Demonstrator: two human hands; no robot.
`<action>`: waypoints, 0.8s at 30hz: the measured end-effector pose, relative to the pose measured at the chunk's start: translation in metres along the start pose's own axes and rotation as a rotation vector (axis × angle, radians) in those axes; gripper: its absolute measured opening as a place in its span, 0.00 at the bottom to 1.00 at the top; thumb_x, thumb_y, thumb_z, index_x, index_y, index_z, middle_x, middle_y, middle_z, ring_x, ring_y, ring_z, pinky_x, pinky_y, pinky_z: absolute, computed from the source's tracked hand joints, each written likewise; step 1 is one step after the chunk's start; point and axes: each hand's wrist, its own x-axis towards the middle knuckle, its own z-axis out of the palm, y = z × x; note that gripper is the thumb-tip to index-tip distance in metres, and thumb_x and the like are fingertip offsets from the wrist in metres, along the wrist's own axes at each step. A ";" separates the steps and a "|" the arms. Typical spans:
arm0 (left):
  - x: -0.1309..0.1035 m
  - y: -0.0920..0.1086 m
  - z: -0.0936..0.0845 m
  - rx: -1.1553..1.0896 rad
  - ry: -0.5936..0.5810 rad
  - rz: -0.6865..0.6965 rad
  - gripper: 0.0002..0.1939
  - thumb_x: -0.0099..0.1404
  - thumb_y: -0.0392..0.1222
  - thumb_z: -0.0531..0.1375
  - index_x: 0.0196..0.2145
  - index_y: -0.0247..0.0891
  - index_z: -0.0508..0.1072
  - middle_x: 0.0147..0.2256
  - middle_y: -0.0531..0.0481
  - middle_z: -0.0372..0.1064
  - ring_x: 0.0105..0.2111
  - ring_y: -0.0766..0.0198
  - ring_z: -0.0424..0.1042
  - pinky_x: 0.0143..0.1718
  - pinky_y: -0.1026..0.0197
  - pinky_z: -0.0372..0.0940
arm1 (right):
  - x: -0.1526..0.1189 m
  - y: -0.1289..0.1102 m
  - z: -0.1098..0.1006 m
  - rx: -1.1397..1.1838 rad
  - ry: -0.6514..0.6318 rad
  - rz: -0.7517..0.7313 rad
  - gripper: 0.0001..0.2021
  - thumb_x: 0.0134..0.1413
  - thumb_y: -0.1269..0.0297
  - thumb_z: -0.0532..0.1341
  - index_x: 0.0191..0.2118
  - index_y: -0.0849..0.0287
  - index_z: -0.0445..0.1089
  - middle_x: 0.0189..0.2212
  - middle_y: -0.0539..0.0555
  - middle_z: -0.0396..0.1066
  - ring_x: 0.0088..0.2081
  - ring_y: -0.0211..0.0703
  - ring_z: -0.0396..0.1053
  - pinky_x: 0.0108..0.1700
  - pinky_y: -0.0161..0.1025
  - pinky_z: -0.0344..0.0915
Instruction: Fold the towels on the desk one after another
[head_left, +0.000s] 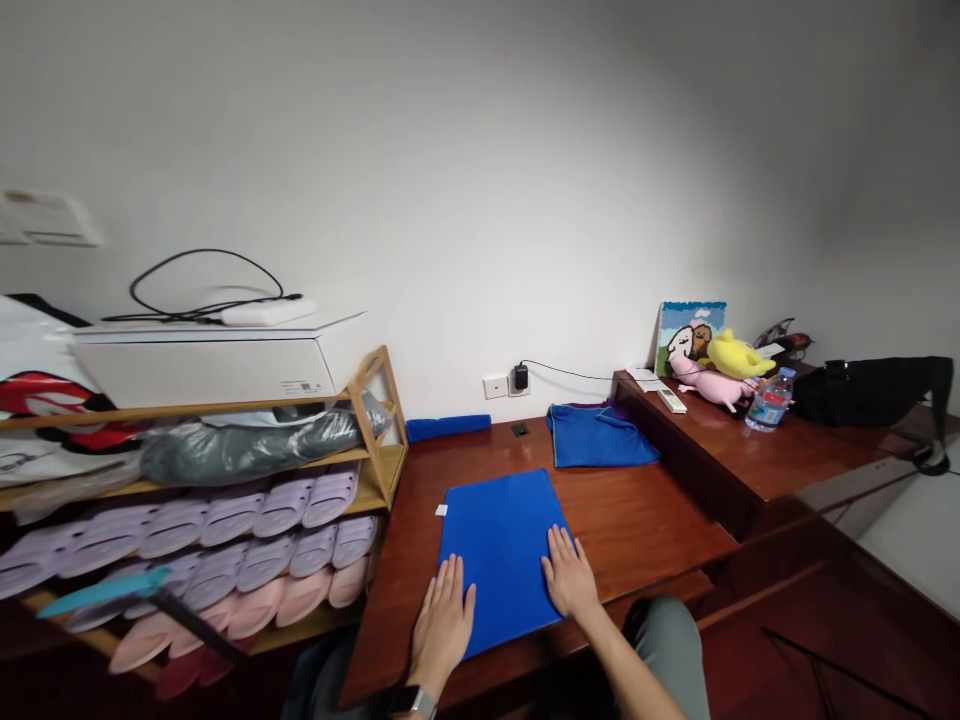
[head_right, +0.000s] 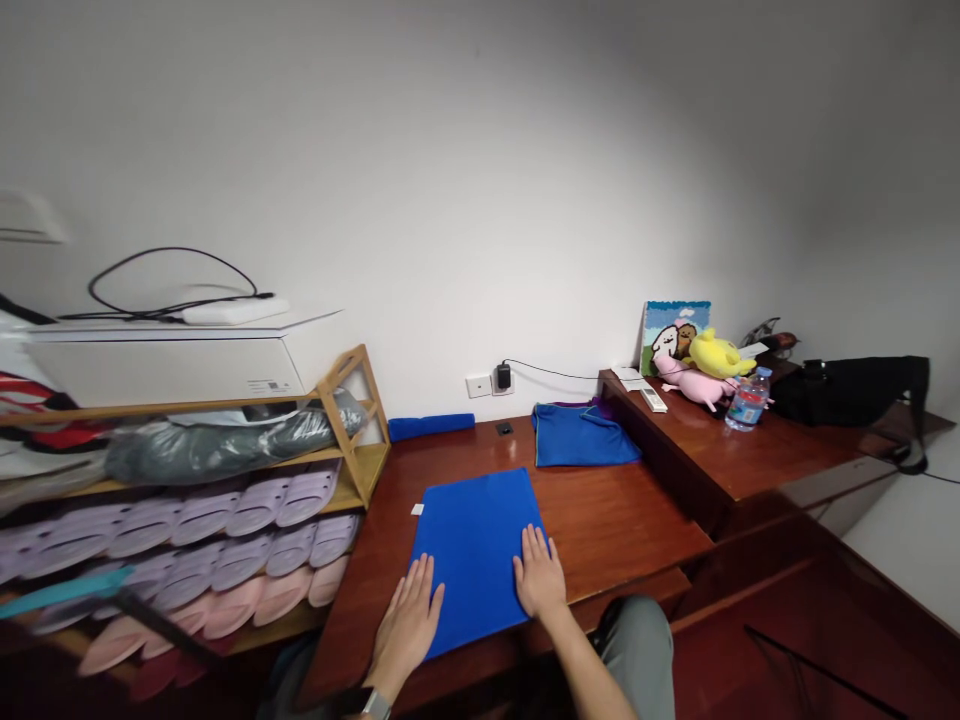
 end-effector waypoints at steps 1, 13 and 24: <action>-0.001 -0.003 -0.001 0.000 0.006 -0.009 0.34 0.77 0.52 0.42 0.72 0.31 0.60 0.73 0.39 0.57 0.73 0.52 0.57 0.73 0.44 0.56 | -0.002 0.006 -0.003 -0.009 -0.003 0.022 0.32 0.76 0.54 0.41 0.78 0.62 0.47 0.77 0.55 0.43 0.77 0.48 0.41 0.77 0.52 0.40; 0.029 0.036 -0.024 -0.017 -0.074 0.069 0.33 0.77 0.48 0.40 0.71 0.28 0.61 0.72 0.38 0.57 0.73 0.53 0.58 0.73 0.45 0.55 | 0.022 -0.062 -0.007 0.078 0.004 -0.131 0.32 0.77 0.54 0.38 0.77 0.62 0.50 0.77 0.56 0.45 0.78 0.49 0.40 0.77 0.51 0.39; 0.009 -0.004 -0.010 -0.027 -0.089 -0.078 0.36 0.77 0.53 0.40 0.73 0.29 0.58 0.74 0.38 0.53 0.74 0.49 0.55 0.74 0.41 0.53 | 0.014 -0.003 -0.010 -0.015 -0.046 0.015 0.32 0.76 0.54 0.40 0.78 0.63 0.46 0.77 0.56 0.42 0.78 0.48 0.39 0.77 0.51 0.37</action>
